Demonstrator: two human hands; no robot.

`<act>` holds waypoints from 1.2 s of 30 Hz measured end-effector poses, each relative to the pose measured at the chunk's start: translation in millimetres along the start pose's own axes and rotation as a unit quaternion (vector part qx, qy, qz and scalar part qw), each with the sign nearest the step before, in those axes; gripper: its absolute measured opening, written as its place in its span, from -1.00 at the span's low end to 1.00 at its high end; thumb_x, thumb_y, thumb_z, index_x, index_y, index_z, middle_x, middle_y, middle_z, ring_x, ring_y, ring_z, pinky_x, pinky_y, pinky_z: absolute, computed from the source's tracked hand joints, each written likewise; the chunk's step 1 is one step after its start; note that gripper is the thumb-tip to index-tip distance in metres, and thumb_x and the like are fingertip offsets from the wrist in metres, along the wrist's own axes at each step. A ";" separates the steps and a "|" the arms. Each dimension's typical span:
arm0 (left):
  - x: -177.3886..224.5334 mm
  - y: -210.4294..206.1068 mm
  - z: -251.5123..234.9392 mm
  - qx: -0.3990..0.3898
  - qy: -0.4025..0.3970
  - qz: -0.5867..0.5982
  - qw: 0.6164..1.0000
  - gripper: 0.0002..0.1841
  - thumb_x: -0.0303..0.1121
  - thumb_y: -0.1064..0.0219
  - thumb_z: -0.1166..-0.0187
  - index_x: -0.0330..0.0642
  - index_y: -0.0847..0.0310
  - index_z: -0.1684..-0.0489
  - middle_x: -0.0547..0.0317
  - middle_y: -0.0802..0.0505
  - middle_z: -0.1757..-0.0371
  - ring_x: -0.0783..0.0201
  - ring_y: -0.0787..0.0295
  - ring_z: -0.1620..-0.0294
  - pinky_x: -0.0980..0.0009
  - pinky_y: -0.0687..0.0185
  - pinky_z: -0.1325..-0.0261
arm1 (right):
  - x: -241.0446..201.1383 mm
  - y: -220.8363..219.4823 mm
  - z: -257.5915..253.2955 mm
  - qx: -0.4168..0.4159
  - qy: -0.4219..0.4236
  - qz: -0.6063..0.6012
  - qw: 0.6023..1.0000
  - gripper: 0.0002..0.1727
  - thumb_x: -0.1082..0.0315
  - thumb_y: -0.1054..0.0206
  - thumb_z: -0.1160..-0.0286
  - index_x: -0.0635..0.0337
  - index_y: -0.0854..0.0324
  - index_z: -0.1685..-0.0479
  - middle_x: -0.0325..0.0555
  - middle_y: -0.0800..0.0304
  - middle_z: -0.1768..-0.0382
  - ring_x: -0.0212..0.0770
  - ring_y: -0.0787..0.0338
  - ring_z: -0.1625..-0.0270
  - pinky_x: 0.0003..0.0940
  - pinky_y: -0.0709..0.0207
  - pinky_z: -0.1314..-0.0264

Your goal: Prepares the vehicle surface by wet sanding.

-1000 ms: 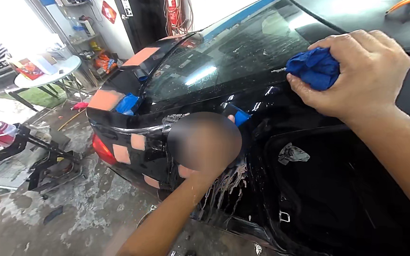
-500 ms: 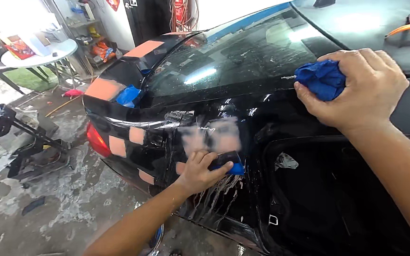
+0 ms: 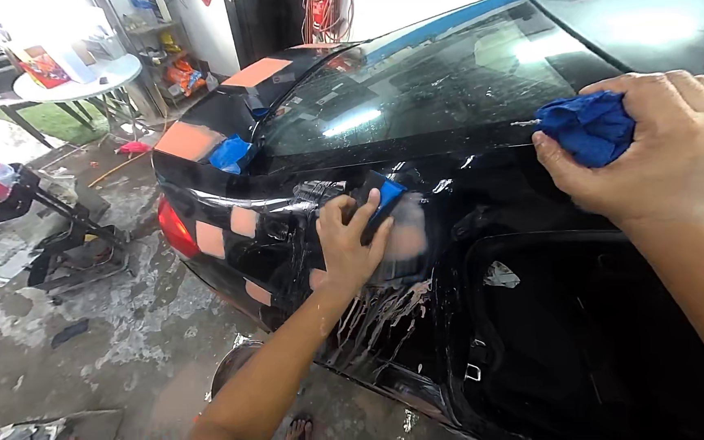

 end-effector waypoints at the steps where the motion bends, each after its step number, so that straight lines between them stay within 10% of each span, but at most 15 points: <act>1: 1.9 2.2 14.8 -0.011 -0.013 -0.005 1.000 -0.51 -0.01 -0.51 -0.46 0.22 -0.74 -0.40 -0.03 -0.70 -0.19 0.03 -0.62 -0.16 0.00 -0.58 -0.13 | -0.7 0.5 0.6 0.001 0.000 0.001 1.000 -0.23 -0.34 -0.27 -0.36 0.12 -0.61 -0.33 0.33 -0.76 -0.14 0.42 -0.72 -0.23 0.37 -0.48 -0.16; 5: -13.0 10.4 74.0 -0.091 -0.163 -0.043 0.982 -0.61 0.10 -0.46 -0.50 0.51 -0.72 -0.31 0.13 -0.74 -0.20 0.11 -0.65 -0.20 0.10 -0.55 -0.10 | -0.4 2.9 -2.7 0.005 0.013 0.003 1.000 -0.23 -0.33 -0.27 -0.37 0.15 -0.61 -0.32 0.35 -0.77 -0.12 0.43 -0.73 -0.19 0.37 -0.49 -0.13; 10: -3.3 1.5 -19.0 -0.010 0.054 0.014 0.998 -0.48 0.01 -0.50 -0.45 0.17 -0.74 -0.42 0.04 -0.68 -0.13 0.08 -0.59 -0.12 0.04 -0.51 -0.11 | 3.4 -2.3 0.6 -0.011 0.001 -0.012 1.000 -0.20 -0.35 -0.28 -0.35 0.14 -0.58 -0.35 0.36 -0.74 -0.15 0.44 -0.69 -0.25 0.39 -0.45 -0.22; 15: -9.5 12.9 65.0 -0.050 -0.074 -0.035 0.995 -0.55 0.05 -0.52 -0.44 0.36 -0.74 -0.33 0.05 -0.74 -0.18 0.10 -0.67 -0.12 0.10 -0.60 -0.04 | 1.6 0.6 0.3 0.001 0.009 -0.007 1.000 -0.21 -0.35 -0.28 -0.36 0.13 -0.59 -0.34 0.36 -0.76 -0.12 0.43 -0.72 -0.21 0.38 -0.47 -0.16; 21: 5.8 7.4 -38.7 -0.068 0.069 -0.014 0.995 -0.42 0.01 -0.44 -0.55 0.13 -0.61 -0.58 -0.06 -0.66 -0.21 -0.03 -0.59 -0.18 0.00 -0.51 -0.10 | 5.5 -3.5 4.3 -0.013 -0.005 -0.009 1.000 -0.21 -0.36 -0.28 -0.35 0.11 -0.58 -0.36 0.34 -0.74 -0.16 0.41 -0.69 -0.27 0.36 -0.45 -0.24; 26: -11.9 9.0 55.3 -0.068 -0.152 -0.042 0.985 -0.57 0.11 -0.47 -0.49 0.45 -0.71 -0.35 0.07 -0.73 -0.16 0.09 -0.65 -0.14 0.09 -0.56 -0.07 | 0.4 1.5 -0.3 0.015 0.012 0.000 1.000 -0.23 -0.34 -0.28 -0.36 0.15 -0.62 -0.30 0.33 -0.78 -0.10 0.42 -0.74 -0.18 0.35 -0.49 -0.13; 31: 3.7 -4.2 -26.4 -0.016 -0.048 0.000 0.999 -0.52 0.07 -0.48 -0.47 0.24 -0.77 -0.37 -0.04 -0.73 -0.09 0.04 -0.63 -0.05 0.03 -0.52 -0.02 | 3.8 -2.2 -1.3 -0.001 0.006 -0.004 1.000 -0.22 -0.36 -0.27 -0.36 0.12 -0.60 -0.34 0.34 -0.76 -0.13 0.42 -0.72 -0.22 0.37 -0.47 -0.19; 36: 2.7 1.4 66.0 -0.082 -0.183 -0.024 0.979 -0.60 0.09 -0.44 -0.53 0.43 -0.72 -0.34 0.06 -0.73 -0.16 0.09 -0.65 -0.16 0.10 -0.56 -0.12 | -0.7 2.4 -0.3 0.010 0.010 0.002 1.000 -0.25 -0.32 -0.29 -0.37 0.14 -0.62 -0.31 0.31 -0.78 -0.11 0.38 -0.75 -0.19 0.32 -0.51 -0.17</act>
Point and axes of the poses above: each hand's wrist, its own z-axis away from the middle knuckle, its own y-axis out of the back of the hand, x = y × z, the point moved 5 cm from there along -z, towards the middle knuckle
